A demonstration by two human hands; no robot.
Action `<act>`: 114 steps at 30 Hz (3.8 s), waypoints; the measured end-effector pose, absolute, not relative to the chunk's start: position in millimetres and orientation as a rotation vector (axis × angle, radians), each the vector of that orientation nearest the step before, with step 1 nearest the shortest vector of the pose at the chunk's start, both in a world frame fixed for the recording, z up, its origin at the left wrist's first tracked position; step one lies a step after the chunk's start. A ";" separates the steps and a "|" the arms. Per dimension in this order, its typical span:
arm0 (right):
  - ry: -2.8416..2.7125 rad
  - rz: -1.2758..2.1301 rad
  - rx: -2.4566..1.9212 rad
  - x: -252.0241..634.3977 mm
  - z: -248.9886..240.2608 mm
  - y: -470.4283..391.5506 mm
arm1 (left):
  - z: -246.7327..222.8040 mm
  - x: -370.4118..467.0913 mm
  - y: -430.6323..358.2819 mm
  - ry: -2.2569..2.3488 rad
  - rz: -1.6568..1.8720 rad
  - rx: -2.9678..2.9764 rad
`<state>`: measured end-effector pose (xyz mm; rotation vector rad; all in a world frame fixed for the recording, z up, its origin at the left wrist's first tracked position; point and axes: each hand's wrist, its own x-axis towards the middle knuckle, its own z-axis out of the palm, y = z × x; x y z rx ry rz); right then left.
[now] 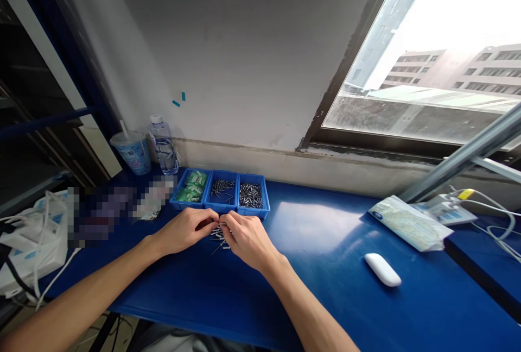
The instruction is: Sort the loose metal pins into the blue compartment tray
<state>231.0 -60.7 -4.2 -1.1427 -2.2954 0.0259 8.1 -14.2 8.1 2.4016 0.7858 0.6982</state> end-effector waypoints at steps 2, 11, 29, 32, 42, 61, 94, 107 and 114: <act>-2.292 0.025 -1.140 230.9 -3.8 -60.6 | 8.2 8.1 -14.0 0.782 0.701 2.413; -2.289 0.050 -1.137 230.3 -1.0 -61.2 | 7.8 7.0 -13.4 0.779 0.727 2.486; -2.254 0.013 -1.143 238.7 -3.1 -56.1 | 11.1 3.2 -10.6 0.845 0.775 2.481; -2.246 0.005 -1.143 238.7 -3.8 -56.4 | 11.3 3.5 -10.5 0.858 0.787 2.469; -2.274 0.027 -1.135 232.5 -6.2 -57.5 | 4.1 12.5 -17.2 0.799 0.858 2.449; -1.683 -0.294 -1.146 266.9 12.5 -47.5 | 14.4 -0.2 -8.7 0.964 0.714 2.498; -2.394 0.089 -1.180 240.4 -5.6 -55.4 | 6.0 2.4 -8.1 0.924 0.320 2.783; -2.422 0.088 -1.203 237.5 -6.5 -55.2 | 12.5 1.1 -8.7 0.937 0.407 2.706; -2.376 0.067 -1.183 235.2 -3.4 -57.3 | 11.6 2.5 -11.3 0.845 0.606 2.634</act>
